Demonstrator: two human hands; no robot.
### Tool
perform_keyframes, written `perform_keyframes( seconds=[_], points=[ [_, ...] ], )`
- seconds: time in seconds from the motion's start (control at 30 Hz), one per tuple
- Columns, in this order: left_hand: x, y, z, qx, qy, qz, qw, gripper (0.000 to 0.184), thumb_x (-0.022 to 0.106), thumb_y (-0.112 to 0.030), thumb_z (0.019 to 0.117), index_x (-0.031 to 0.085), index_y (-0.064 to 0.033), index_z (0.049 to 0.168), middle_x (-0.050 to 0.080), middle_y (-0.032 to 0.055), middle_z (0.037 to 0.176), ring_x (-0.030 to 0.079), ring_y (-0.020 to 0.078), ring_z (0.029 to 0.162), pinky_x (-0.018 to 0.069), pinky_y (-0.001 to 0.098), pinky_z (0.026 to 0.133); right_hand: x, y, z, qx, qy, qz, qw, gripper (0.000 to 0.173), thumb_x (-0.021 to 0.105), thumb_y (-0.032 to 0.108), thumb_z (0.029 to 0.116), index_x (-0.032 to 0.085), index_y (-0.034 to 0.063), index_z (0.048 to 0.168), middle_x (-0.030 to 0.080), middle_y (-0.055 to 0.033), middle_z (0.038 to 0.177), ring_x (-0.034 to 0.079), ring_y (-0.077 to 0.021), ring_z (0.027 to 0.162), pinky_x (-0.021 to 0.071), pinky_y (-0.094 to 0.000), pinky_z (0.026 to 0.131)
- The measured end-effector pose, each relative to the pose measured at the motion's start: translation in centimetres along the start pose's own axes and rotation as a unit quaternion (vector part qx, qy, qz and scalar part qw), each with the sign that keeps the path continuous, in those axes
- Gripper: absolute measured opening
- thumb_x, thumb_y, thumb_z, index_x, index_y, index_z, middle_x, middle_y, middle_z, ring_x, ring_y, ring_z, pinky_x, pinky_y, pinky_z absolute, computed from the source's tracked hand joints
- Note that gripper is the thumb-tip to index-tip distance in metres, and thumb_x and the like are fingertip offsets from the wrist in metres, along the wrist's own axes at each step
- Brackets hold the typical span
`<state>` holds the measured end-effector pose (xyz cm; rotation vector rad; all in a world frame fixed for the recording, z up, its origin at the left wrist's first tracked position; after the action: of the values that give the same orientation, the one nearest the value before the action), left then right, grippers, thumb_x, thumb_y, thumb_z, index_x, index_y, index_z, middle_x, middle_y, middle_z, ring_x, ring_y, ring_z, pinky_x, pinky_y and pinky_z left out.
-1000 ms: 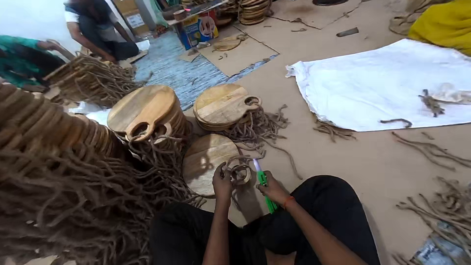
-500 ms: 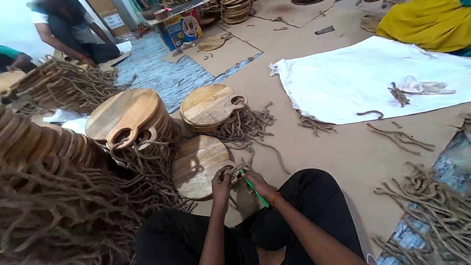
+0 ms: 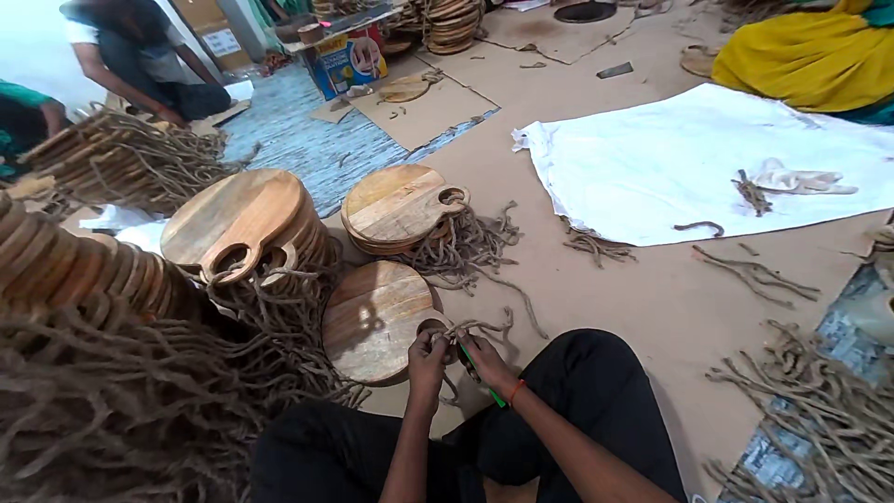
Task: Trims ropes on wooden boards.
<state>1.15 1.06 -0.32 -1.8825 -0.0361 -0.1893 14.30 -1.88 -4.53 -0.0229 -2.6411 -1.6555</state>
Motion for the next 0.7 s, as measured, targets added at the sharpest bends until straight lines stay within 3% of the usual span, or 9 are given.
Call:
perform_keyframes(
  seconds=[0.07, 0.2, 0.37, 0.43, 0.5, 0.57, 0.63, 0.67, 0.7],
  points=[
    [0.0, 0.0, -0.1, -0.001, 0.0, -0.007, 1.0, 0.014, 0.056, -0.001, 0.1011, 0.066, 0.0075, 0.104, 0.07, 0.0134, 0.086, 0.068, 0.0168, 0.073, 0.0586, 0.0299, 0.068, 0.1, 0.3, -0.2, 0.001, -0.002, 0.003, 1.0, 0.048, 0.037, 0.046, 0.1104, 0.061, 0.0076, 0.096, 0.051, 0.0026, 0.07, 0.047, -0.0076, 0.053, 0.0437, -0.0246, 0.052],
    [0.2, -0.2, -0.2, 0.013, 0.003, -0.021, 1.0, 0.014, 0.056, -0.001, 0.1001, 0.067, 0.0065, 0.099, 0.068, 0.0101, 0.079, 0.063, 0.0135, 0.067, 0.0549, 0.0268, 0.064, 0.2, 0.7, -0.6, -0.002, -0.008, -0.006, 1.0, 0.048, 0.036, 0.045, 0.1104, 0.061, 0.0081, 0.095, 0.05, 0.0032, 0.069, 0.046, -0.0067, 0.053, 0.0433, -0.0246, 0.052],
    [0.1, -0.2, 0.0, 0.02, -0.001, -0.03, 0.999, 0.011, 0.06, -0.002, 0.0973, 0.068, 0.004, 0.092, 0.066, 0.0078, 0.075, 0.062, 0.0126, 0.066, 0.0545, 0.0275, 0.064, 0.6, 1.0, -0.8, -0.014, 0.008, 0.009, 1.0, 0.049, 0.033, 0.046, 0.1102, 0.057, 0.0113, 0.085, 0.046, 0.0049, 0.063, 0.042, -0.0067, 0.049, 0.0403, -0.0244, 0.048],
    [0.1, -0.4, 0.1, 0.025, 0.003, -0.029, 0.999, 0.011, 0.062, -0.002, 0.0965, 0.066, 0.0048, 0.105, 0.069, 0.0119, 0.091, 0.065, 0.0159, 0.077, 0.0564, 0.0303, 0.071, 1.0, 1.2, -1.1, -0.001, 0.03, 0.063, 0.998, 0.05, 0.029, 0.047, 0.1105, 0.053, 0.0132, 0.083, 0.043, 0.0053, 0.059, 0.038, -0.0062, 0.045, 0.0373, -0.0226, 0.044],
    [0.2, -0.2, 0.4, 0.036, 0.046, -0.019, 0.998, 0.038, 0.062, -0.008, 0.0964, 0.055, 0.0027, 0.132, 0.065, 0.0146, 0.118, 0.065, 0.0183, 0.098, 0.0553, 0.0322, 0.083, 1.3, 1.4, -1.6, 0.021, 0.065, 0.115, 0.991, 0.052, 0.024, 0.049, 0.1106, 0.051, 0.014, 0.084, 0.042, 0.0054, 0.058, 0.037, -0.0053, 0.043, 0.0355, -0.0208, 0.042],
    [0.3, 0.0, 0.5, 0.05, 0.121, -0.009, 0.991, 0.061, 0.058, -0.018, 0.0976, 0.039, -0.0015, 0.153, 0.052, 0.0156, 0.146, 0.058, 0.0206, 0.123, 0.0512, 0.0359, 0.099, 1.7, 1.7, -2.5, 0.048, 0.105, 0.142, 0.983, 0.055, 0.018, 0.051, 0.1105, 0.051, 0.0144, 0.085, 0.043, 0.0054, 0.058, 0.037, -0.0046, 0.042, 0.0358, -0.0194, 0.041],
    [0.7, -0.7, 0.2, 0.079, 0.196, -0.027, 0.977, 0.062, 0.05, -0.024, 0.0988, 0.036, 0.0002, 0.155, 0.047, 0.0141, 0.154, 0.052, 0.0198, 0.134, 0.0467, 0.0368, 0.107, 2.2, 2.2, -3.0, 0.06, 0.143, 0.158, 0.975, 0.058, 0.014, 0.05, 0.1098, 0.051, 0.0155, 0.083, 0.044, 0.0065, 0.056, 0.037, -0.0032, 0.041, 0.0352, -0.0175, 0.041],
    [0.9, -1.0, 0.0, 0.085, 0.224, -0.036, 0.97, 0.059, 0.046, -0.026, 0.0988, 0.042, 0.0022, 0.15, 0.05, 0.013, 0.152, 0.053, 0.0177, 0.133, 0.0464, 0.0358, 0.108, 2.5, 2.4, -3.2, 0.06, 0.156, 0.163, 0.972, 0.059, 0.013, 0.051, 0.1094, 0.052, 0.0159, 0.082, 0.044, 0.0069, 0.055, 0.038, -0.0025, 0.041, 0.0355, -0.0166, 0.04],
    [1.0, -1.1, -0.2, 0.084, 0.235, -0.04, 0.968, 0.052, 0.044, -0.027, 0.0986, 0.053, 0.002, 0.14, 0.058, 0.0103, 0.144, 0.059, 0.0139, 0.124, 0.0502, 0.0333, 0.102, 2.6, 2.5, -3.4, 0.054, 0.169, 0.168, 0.97, 0.06, 0.013, 0.052, 0.1084, 0.052, 0.0167, 0.08, 0.045, 0.0073, 0.055, 0.038, -0.0018, 0.041, 0.0352, -0.016, 0.041]
  ],
)
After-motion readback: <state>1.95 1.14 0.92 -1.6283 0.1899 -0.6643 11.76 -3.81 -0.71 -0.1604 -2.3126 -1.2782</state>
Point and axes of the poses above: each hand's wrist, its own z-axis towards the middle knuckle, its own x-axis out of the palm, y = z × x, the point moved 5 cm from there along z, towards the middle knuckle
